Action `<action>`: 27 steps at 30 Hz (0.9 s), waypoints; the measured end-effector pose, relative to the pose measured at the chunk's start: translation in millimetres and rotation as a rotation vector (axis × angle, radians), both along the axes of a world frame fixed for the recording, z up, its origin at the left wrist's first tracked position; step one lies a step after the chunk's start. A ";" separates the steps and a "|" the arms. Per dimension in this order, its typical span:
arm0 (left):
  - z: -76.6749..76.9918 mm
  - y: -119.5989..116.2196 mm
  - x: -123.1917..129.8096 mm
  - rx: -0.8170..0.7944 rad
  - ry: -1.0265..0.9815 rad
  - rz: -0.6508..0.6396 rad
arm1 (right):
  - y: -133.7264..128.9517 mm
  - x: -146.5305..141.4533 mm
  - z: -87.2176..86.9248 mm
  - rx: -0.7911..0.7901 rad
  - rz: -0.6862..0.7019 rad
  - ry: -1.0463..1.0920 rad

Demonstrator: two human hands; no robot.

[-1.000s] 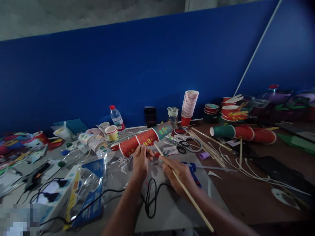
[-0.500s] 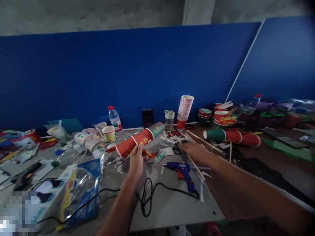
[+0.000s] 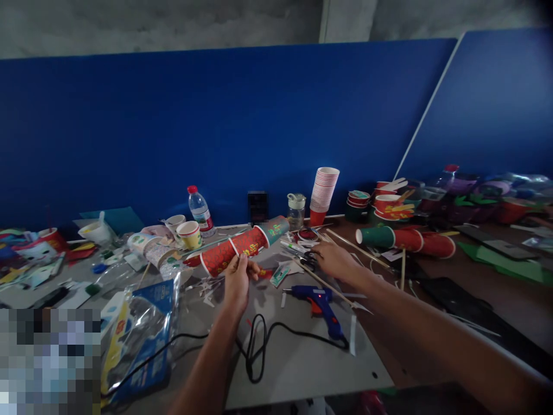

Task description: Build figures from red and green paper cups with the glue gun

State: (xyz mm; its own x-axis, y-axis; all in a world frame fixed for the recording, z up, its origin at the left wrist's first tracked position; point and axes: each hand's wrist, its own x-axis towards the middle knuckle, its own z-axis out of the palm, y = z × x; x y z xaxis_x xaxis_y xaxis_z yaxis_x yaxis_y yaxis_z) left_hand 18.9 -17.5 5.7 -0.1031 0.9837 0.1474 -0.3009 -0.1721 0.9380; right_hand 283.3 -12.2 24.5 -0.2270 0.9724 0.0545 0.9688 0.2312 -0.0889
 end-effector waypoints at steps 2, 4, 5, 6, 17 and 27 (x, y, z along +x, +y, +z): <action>0.5 -0.3 0.2 0.002 -0.004 0.000 | 3.4 -7.1 -3.0 -0.009 -0.065 -0.065; 1.7 -1.8 1.6 -0.004 -0.001 -0.006 | 6.7 -17.0 -7.5 -0.026 -0.094 -0.132; 2.0 -2.6 2.6 -0.010 0.006 -0.013 | 8.4 -22.2 -9.9 -0.038 -0.101 -0.163; 2.0 -3.3 3.7 -0.016 0.019 -0.022 | 10.3 -27.0 -12.2 -0.052 -0.106 -0.193; -6.4 -2.8 10.3 -0.025 0.095 -0.058 | 27.9 -34.4 -2.4 -0.234 -0.130 -0.286; -2.3 -5.9 8.8 -0.011 0.039 0.001 | 27.6 9.1 22.7 -0.072 -0.160 -0.037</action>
